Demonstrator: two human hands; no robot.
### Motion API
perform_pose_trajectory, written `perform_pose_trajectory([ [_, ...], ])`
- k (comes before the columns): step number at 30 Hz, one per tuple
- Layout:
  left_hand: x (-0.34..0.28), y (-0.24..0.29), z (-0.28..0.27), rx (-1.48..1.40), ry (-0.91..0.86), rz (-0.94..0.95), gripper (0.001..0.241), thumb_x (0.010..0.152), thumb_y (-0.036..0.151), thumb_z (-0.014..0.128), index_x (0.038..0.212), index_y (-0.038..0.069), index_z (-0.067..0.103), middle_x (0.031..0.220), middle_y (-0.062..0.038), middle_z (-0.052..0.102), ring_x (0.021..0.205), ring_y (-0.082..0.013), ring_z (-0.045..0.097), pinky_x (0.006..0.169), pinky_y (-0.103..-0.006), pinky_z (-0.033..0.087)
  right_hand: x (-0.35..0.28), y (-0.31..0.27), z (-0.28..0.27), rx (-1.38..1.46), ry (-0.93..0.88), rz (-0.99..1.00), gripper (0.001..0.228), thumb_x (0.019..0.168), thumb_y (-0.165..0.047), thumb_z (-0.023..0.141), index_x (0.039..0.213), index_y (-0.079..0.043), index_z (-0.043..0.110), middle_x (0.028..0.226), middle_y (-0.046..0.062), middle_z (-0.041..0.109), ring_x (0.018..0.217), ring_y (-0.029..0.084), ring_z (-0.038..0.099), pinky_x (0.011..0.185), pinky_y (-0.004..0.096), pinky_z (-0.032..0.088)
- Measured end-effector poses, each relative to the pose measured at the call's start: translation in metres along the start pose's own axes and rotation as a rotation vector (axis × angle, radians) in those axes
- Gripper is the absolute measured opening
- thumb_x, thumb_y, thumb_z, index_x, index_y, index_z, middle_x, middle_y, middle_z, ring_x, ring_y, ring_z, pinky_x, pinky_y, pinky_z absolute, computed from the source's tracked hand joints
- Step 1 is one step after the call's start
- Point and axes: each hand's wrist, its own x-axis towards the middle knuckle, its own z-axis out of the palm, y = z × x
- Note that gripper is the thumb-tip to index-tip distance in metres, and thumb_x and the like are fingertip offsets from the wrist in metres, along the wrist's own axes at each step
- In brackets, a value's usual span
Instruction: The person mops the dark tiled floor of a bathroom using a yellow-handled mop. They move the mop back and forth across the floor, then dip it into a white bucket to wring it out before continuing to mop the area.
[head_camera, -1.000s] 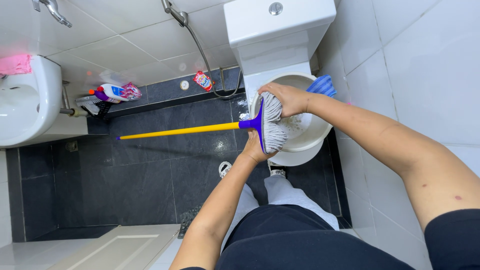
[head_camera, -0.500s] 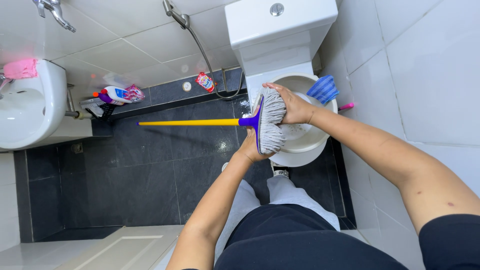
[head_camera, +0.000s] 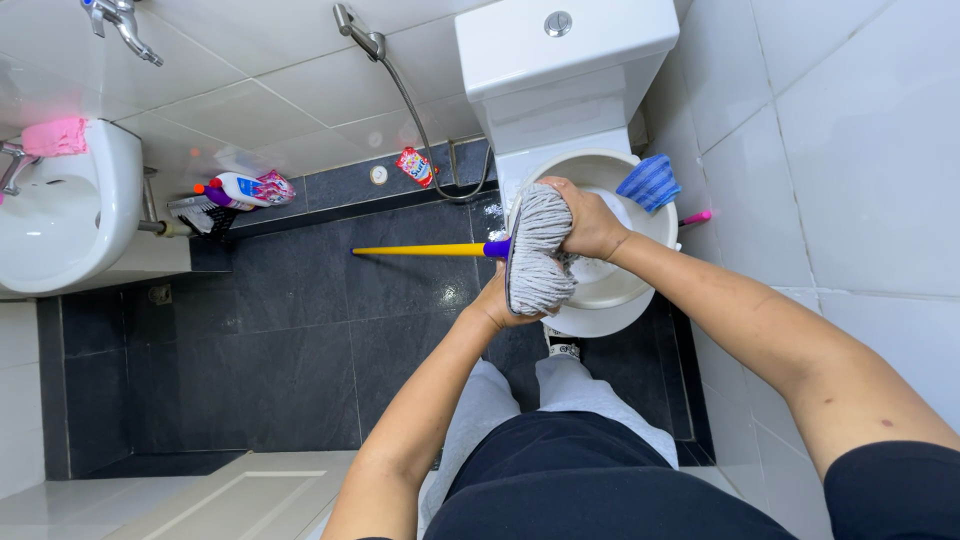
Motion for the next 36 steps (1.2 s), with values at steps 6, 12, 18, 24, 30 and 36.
perform_pose_trajectory([
  [6, -0.009, -0.007, -0.004, -0.056, 0.023, 0.034, 0.049, 0.074, 0.036, 0.081, 0.119, 0.021, 0.066, 0.118, -0.006, 0.068, 0.118, -0.0334, 0.057, 0.108, -0.0499, 0.036, 0.002, -0.011, -0.004, -0.113, 0.054, -0.141, 0.066, 0.076, -0.023, 0.083, 0.134, -0.010, 0.054, 0.124, 0.016, 0.069, 0.108, 0.036, 0.070, 0.092, 0.041, 0.055],
  [12, -0.015, -0.007, 0.010, -0.587, 0.007, -0.100, 0.054, 0.073, 0.024, 0.087, 0.121, 0.015, 0.065, 0.114, -0.005, 0.068, 0.109, -0.0231, 0.062, 0.101, -0.0407, 0.051, 0.006, -0.029, -0.009, -0.183, -0.065, -0.022, 0.062, 0.075, -0.025, 0.083, 0.131, -0.016, 0.058, 0.101, 0.012, 0.074, 0.090, 0.035, 0.072, 0.079, 0.043, 0.056],
  [18, -0.034, -0.001, 0.021, -0.929, 0.219, -0.295, 0.063, 0.073, 0.011, 0.092, 0.130, 0.004, 0.063, 0.120, -0.007, 0.069, 0.109, -0.0152, 0.064, 0.099, -0.0325, 0.054, 0.005, -0.018, -0.003, -0.201, 0.026, 0.039, 0.061, 0.071, -0.020, 0.079, 0.129, -0.018, 0.060, 0.100, 0.014, 0.074, 0.092, 0.037, 0.071, 0.079, 0.045, 0.056],
  [24, -0.037, -0.008, 0.023, -0.827, 0.320, -0.321, 0.072, 0.066, 0.018, 0.093, 0.128, 0.001, 0.061, 0.120, -0.008, 0.069, 0.109, -0.0160, 0.065, 0.099, -0.0341, 0.054, 0.007, -0.023, -0.007, -0.227, -0.032, 0.127, 0.059, 0.071, -0.015, 0.075, 0.128, -0.020, 0.062, 0.097, 0.015, 0.075, 0.091, 0.039, 0.070, 0.079, 0.048, 0.056],
  [30, -0.051, -0.018, 0.025, -1.113, 0.336, -0.497, 0.074, 0.066, 0.014, 0.089, 0.132, 0.004, 0.057, 0.122, -0.006, 0.069, 0.110, -0.0142, 0.064, 0.098, -0.0325, 0.052, 0.019, -0.021, -0.005, -0.249, -0.068, 0.185, 0.062, 0.071, -0.019, 0.074, 0.132, -0.019, 0.061, 0.099, 0.016, 0.075, 0.094, 0.040, 0.070, 0.082, 0.047, 0.055],
  [36, -0.049, -0.070, 0.052, -1.495, 0.362, -0.417, 0.060, 0.072, -0.002, 0.077, 0.130, -0.003, 0.063, 0.118, -0.010, 0.071, 0.109, -0.0215, 0.068, 0.099, -0.0362, 0.055, 0.033, -0.018, -0.009, -0.078, -0.109, 0.154, 0.066, 0.073, -0.024, 0.082, 0.133, -0.012, 0.057, 0.113, 0.017, 0.073, 0.106, 0.036, 0.069, 0.092, 0.041, 0.054],
])
